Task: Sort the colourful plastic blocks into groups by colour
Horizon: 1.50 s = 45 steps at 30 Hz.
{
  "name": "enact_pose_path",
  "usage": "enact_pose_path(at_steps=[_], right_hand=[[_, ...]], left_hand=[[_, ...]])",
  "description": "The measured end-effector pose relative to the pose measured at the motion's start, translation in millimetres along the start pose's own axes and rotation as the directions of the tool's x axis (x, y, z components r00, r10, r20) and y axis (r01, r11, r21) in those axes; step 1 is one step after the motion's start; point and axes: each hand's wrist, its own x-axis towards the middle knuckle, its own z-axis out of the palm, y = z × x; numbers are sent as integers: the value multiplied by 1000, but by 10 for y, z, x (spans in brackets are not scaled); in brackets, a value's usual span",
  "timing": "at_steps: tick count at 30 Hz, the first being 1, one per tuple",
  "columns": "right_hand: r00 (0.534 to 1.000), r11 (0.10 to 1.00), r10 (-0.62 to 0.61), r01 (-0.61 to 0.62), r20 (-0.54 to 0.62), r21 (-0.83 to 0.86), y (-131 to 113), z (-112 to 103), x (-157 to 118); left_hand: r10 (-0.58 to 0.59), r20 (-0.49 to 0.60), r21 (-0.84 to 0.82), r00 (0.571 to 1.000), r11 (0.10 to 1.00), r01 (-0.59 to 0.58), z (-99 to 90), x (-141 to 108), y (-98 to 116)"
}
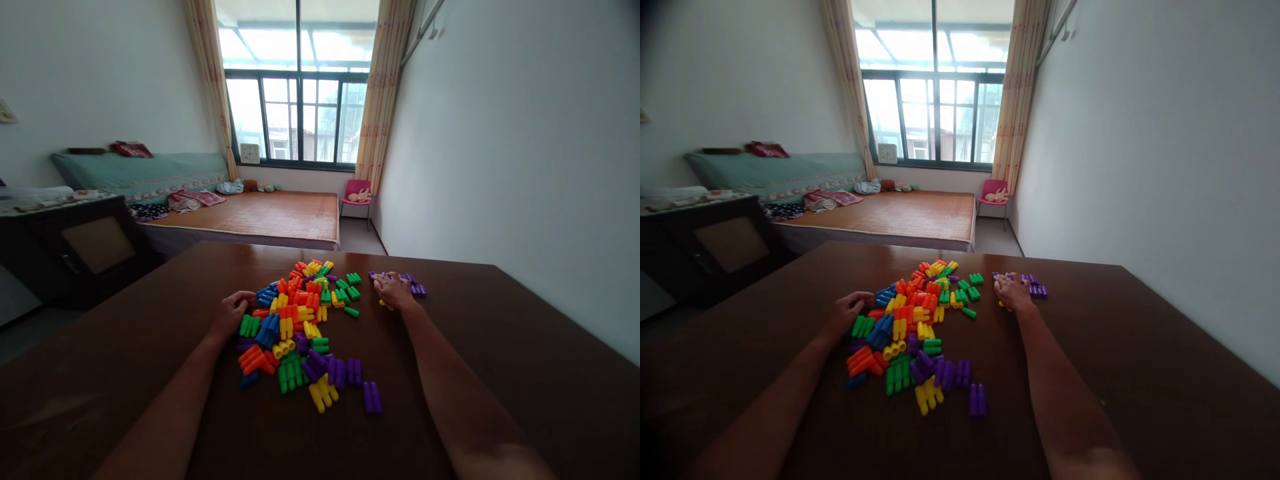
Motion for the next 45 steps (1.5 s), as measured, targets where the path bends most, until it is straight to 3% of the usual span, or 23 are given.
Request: enact_pose_path(at_steps=[8, 10, 12, 15, 17, 20, 21, 22, 24, 27, 30, 33, 37, 40, 43, 45], right_hand=[[993, 995, 93, -90, -72, 48, -46, -86, -46], [994, 994, 21, -9, -109, 110, -90, -246, -79], [986, 968, -160, 168, -57, 188, -206, -466, -162], [876, 864, -463, 412, 133, 290, -521, -775, -406], [776, 834, -544, 456, 321, 311, -747, -891, -613], [604, 885, -463, 360, 649, 296, -907, -908, -888], [558, 903, -425, 312, 713, 294, -893, -884, -966], [544, 911, -410, 278, 732, 304, -849, -852, -1041], [602, 890, -456, 293, 656, 350, -710, -778, -1197], [708, 826, -556, 413, 435, 384, -519, -660, -1450], [737, 795, -585, 436, 339, 422, -429, -549, -1635], [795, 787, -551, 393, 255, 475, -362, -465, -1611], [919, 814, -388, 304, 73, 495, -234, -429, -1188], [969, 892, -224, 246, -102, 379, -159, -429, -715], [995, 969, -15, 40, -100, 246, -102, -384, -306], [996, 978, 57, -43, -63, 205, -56, -320, -124]], left_hand=[[-23, -16, 11, 1000, 1000, 23, -12, -19, 74], [-30, -17, 12, 999, 999, 30, -12, -30, 106], [-34, -25, 12, 999, 999, 34, -9, -41, 133], [-31, -29, 14, 999, 999, 31, -7, -56, 167], [-26, -27, 13, 999, 1000, 26, -5, -61, 182], [-26, -35, 20, 999, 999, 27, 2, -54, 188], [-30, -40, 23, 999, 999, 31, 6, -48, 186], [-35, -46, 26, 998, 999, 37, 11, -41, 185], [-45, -42, 23, 998, 999, 46, 21, -27, 184], [-46, -15, 9, 999, 999, 46, 26, -18, 193], [-32, -14, 11, 999, 999, 32, 19, -26, 216], [-33, -38, 33, 999, 999, 34, 6, -41, 251], [-33, -48, 38, 998, 999, 35, -4, -62, 311], [-40, -49, 36, 998, 998, 42, 0, -69, 347], [-46, -54, 56, 997, 997, 49, 9, -65, 354], [-45, -53, 80, 998, 996, 49, 13, -62, 347]])
